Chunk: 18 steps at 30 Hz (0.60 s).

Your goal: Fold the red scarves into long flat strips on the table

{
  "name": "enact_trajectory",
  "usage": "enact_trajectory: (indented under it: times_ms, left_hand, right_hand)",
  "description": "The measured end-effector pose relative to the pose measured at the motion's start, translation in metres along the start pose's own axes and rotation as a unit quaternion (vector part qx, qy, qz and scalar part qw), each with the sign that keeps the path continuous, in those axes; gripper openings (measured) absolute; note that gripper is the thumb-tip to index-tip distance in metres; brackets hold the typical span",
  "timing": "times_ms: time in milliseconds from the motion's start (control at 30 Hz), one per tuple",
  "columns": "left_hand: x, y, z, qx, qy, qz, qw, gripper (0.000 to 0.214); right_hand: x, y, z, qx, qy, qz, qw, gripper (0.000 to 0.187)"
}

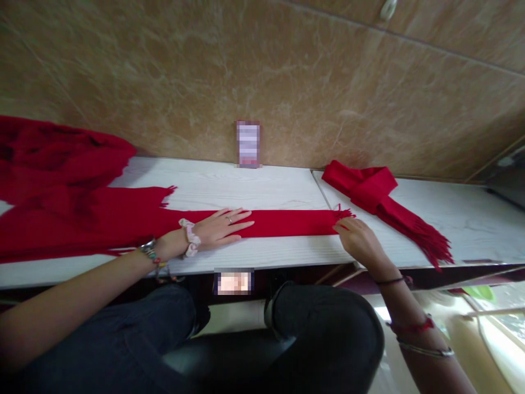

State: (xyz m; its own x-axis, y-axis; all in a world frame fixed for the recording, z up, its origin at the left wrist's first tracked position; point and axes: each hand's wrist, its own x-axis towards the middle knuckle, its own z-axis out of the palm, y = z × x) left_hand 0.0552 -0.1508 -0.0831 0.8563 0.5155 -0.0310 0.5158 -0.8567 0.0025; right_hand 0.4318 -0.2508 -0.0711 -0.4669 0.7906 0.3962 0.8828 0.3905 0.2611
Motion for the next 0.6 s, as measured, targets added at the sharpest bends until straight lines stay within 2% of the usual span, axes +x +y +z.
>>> enact_trajectory:
  times_ms: [133, 233, 300, 433, 600]
  left_hand:
    - [0.0, 0.001, 0.001, 0.009, 0.003, 0.001, 1.0, 0.048]
    - [-0.001, 0.002, 0.0, 0.01, 0.004, -0.003, 1.0, 0.048]
    - [-0.002, 0.003, 0.0, 0.008, 0.01, -0.003, 1.0, 0.047]
    - [-0.002, 0.002, 0.001, 0.01, 0.02, -0.003, 1.0, 0.048]
    - [-0.002, 0.002, 0.003, 0.015, 0.035, 0.011, 0.999, 0.047]
  right_hand:
    - [0.052, -0.04, -0.001, 0.095, 0.016, 0.01, 0.995, 0.031]
    - [0.087, -0.072, 0.015, 0.146, -0.023, 0.001, 0.989, 0.042]
    - [0.099, -0.084, 0.027, 0.152, -0.066, -0.004, 0.986, 0.046]
    - [0.098, -0.086, 0.039, 0.15, -0.128, -0.012, 0.98, 0.046]
    - [0.084, -0.073, 0.038, 0.149, -0.115, 0.022, 0.982, 0.044]
